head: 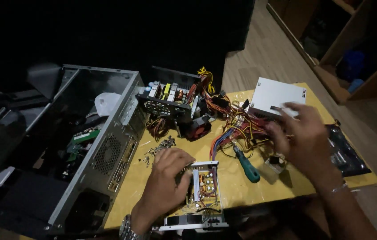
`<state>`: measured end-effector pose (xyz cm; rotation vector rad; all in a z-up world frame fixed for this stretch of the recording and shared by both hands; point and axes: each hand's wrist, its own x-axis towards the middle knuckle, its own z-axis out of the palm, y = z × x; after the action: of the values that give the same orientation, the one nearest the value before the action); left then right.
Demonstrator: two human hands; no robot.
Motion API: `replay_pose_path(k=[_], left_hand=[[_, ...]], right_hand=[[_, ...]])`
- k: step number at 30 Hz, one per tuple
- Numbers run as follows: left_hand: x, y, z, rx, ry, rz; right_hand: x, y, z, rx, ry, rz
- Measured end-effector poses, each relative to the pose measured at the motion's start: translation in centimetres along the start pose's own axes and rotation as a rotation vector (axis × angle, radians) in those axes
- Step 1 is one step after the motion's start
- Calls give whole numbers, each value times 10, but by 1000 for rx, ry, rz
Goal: The person uses a screwdriver to remove screws from a computer power supply unit. They then place the unit on the table and pick up a white metal casing, using the screwdriver to attach screws to it.
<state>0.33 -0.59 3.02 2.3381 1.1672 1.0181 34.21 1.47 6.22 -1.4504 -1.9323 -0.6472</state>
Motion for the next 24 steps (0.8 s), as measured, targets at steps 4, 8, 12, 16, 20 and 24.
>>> replay_pose_path(k=[4, 8, 12, 16, 20, 24], left_hand=[[5, 12, -2, 41, -196, 30], [4, 9, 5, 156, -348, -10], [1, -6, 18, 164, -266, -30], [-3, -16, 32, 205, -130, 32], [6, -5, 36, 273, -115, -20], [3, 19, 15, 236, -81, -90]], right_hand=[[11, -30, 20, 65, -287, -327], [18, -20, 76, 27, -653, -379], [20, 9, 93, 113, -317, -582], [43, -5, 44, 39, -269, -657], [54, 12, 34, -146, -14, -944], [18, 62, 104, -275, -456, -690]])
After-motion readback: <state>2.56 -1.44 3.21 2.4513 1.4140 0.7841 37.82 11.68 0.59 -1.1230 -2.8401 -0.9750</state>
